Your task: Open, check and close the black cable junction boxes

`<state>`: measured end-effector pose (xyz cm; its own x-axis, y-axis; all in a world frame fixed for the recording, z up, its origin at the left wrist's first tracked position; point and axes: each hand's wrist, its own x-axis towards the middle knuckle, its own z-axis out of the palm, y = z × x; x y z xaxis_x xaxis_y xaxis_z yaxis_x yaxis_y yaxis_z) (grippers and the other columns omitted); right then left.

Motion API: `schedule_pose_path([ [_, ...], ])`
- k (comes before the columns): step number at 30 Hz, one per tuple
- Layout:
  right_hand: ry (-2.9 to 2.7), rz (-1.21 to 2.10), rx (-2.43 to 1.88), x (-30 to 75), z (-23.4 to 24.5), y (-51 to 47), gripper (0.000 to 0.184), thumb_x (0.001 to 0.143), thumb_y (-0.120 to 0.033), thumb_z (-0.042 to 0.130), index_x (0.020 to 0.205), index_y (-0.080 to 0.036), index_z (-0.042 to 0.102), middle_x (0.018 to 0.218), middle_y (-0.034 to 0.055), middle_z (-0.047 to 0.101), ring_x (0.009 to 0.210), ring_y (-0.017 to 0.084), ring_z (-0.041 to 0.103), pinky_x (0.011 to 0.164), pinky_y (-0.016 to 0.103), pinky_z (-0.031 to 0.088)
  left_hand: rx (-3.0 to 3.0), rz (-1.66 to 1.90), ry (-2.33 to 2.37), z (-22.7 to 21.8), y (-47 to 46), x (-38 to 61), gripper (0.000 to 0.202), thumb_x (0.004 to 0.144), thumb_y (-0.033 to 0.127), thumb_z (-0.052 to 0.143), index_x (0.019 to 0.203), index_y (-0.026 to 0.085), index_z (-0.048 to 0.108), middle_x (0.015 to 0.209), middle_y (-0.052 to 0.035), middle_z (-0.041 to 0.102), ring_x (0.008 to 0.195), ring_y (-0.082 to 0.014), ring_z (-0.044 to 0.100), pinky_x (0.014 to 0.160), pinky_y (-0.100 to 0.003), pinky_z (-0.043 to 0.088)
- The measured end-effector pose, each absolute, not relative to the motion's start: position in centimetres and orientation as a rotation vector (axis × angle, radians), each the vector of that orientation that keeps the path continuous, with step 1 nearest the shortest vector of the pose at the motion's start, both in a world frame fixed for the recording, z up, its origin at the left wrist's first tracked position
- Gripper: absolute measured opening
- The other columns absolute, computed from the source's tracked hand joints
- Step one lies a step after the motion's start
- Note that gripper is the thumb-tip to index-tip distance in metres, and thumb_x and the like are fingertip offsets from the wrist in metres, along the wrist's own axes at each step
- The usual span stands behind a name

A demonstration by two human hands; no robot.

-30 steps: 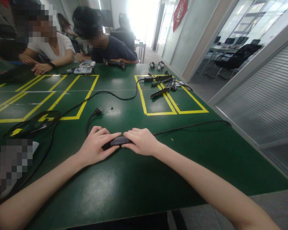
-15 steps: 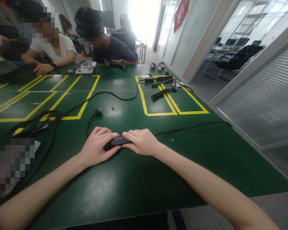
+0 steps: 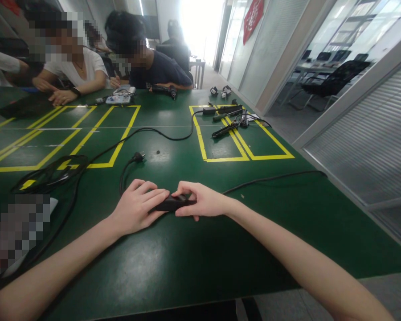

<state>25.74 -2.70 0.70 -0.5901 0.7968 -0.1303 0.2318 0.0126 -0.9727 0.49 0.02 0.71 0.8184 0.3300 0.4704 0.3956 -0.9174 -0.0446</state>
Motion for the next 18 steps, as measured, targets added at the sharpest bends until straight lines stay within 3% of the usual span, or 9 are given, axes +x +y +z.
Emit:
schedule_pose_path([
  [3,-1.841,1.473,-1.046,25.4,0.3,-2.9,0.042,0.077,-0.036,0.085,0.104,-0.019,0.058,0.093,-0.0013,0.064,0.059,0.008,0.058,0.047,0.019,0.051,-2.865,-0.685,-0.599,0.7,0.1,0.4,0.028,0.105,0.035,0.051,0.119,0.019,0.070,0.111,-0.0077,0.080,0.096,-0.0269,0.064,0.083,-0.044,0.043],
  [7,-1.865,1.188,-1.021,25.0,-0.1,-3.1,0.033,0.081,-0.036,0.082,0.100,-0.018,0.063,0.099,0.0029,0.069,0.074,0.013,0.065,0.066,0.026,0.057,-2.838,-0.775,-0.675,0.6,0.3,0.3,0.029,0.103,0.035,0.057,0.124,0.020,0.069,0.117,-0.0088,0.079,0.102,-0.0284,0.066,0.088,-0.046,0.044],
  [11,-1.859,1.074,-1.021,25.5,0.1,-2.8,0.027,0.082,-0.037,0.080,0.096,-0.019,0.065,0.105,0.0065,0.074,0.088,0.020,0.071,0.076,0.033,0.060,-2.746,-0.927,-0.751,0.9,0.1,0.1,0.034,0.100,0.031,0.062,0.133,0.023,0.065,0.138,-0.0119,0.070,0.124,-0.0322,0.061,0.102,-0.051,0.043],
  [14,-1.710,0.967,-1.071,26.9,0.6,-1.9,0.031,0.079,-0.041,0.081,0.095,-0.020,0.065,0.106,0.0070,0.074,0.083,0.020,0.072,0.070,0.032,0.058,-2.654,-1.070,-0.827,1.0,0.0,-0.4,0.040,0.096,0.028,0.065,0.136,0.024,0.064,0.149,-0.0146,0.060,0.137,-0.0366,0.052,0.109,-0.057,0.040],
  [18,-1.392,0.712,-1.127,29.9,1.7,-0.2,0.040,0.073,-0.048,0.084,0.092,-0.024,0.058,0.100,0.0052,0.073,0.075,0.019,0.069,0.057,0.027,0.051,-2.902,-0.975,-0.846,0.4,0.6,-1.1,0.027,0.099,0.024,0.060,0.125,0.022,0.069,0.134,-0.0118,0.070,0.131,-0.0302,0.058,0.106,-0.050,0.049],
])
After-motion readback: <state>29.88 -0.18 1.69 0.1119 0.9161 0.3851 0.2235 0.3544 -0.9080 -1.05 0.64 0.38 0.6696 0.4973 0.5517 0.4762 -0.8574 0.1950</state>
